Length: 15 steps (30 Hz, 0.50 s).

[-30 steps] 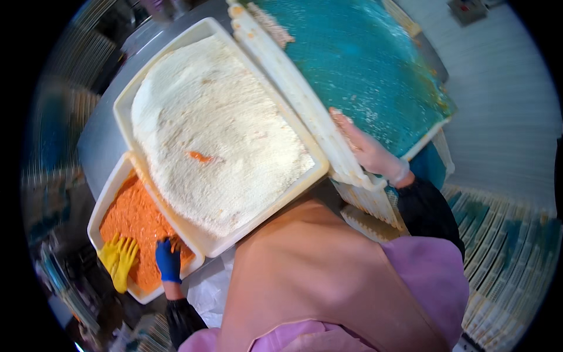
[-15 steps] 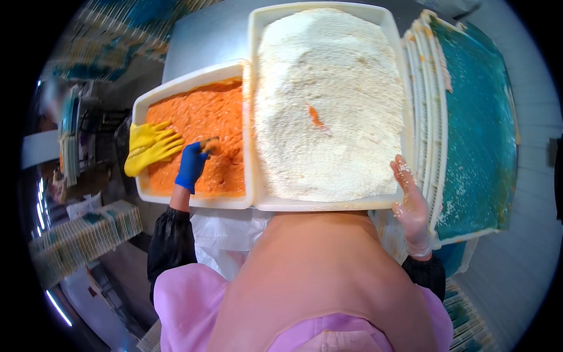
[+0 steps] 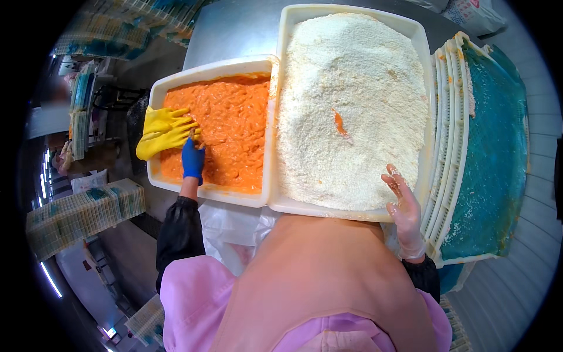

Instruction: The person repeatedly picks up orange fish fillets, coats them in white flour, and places them into a green tray. The process is repeated for multiple fillets in a continuous sequence.

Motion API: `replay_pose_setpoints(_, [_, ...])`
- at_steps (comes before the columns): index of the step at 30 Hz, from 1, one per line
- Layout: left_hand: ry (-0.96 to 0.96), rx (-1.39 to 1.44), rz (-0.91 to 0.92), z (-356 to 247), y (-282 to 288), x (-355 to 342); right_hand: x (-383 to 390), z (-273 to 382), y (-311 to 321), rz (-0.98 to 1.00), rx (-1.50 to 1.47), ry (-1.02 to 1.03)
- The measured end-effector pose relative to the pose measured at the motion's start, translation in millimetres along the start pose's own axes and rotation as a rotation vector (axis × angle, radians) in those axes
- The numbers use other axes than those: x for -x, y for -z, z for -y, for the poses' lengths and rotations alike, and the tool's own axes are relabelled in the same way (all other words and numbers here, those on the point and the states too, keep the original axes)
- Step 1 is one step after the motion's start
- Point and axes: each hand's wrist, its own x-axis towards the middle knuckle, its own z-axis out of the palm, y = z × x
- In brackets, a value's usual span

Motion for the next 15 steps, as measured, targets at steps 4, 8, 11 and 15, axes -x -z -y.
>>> replay_pose_setpoints(4, [-0.269,-0.652,0.195,-37.5,8.4,-6.1,-2.7,-3.0,-1.6,0.012,-0.012,0.008])
replay_pose_setpoints(8, [-0.211,-0.376,0.154,5.4,15.3,-14.8,-0.1,-4.4,4.1,0.017,0.023,0.000])
replay_pose_setpoints(11, [-0.037,0.242,0.243,-20.2,16.2,-29.8,0.5,-8.1,5.3,-0.017,0.018,-0.010])
replay_pose_setpoints(15, [0.139,0.444,0.404,-74.3,-0.2,-47.7,-1.0,-11.2,5.3,-0.016,0.004,-0.038])
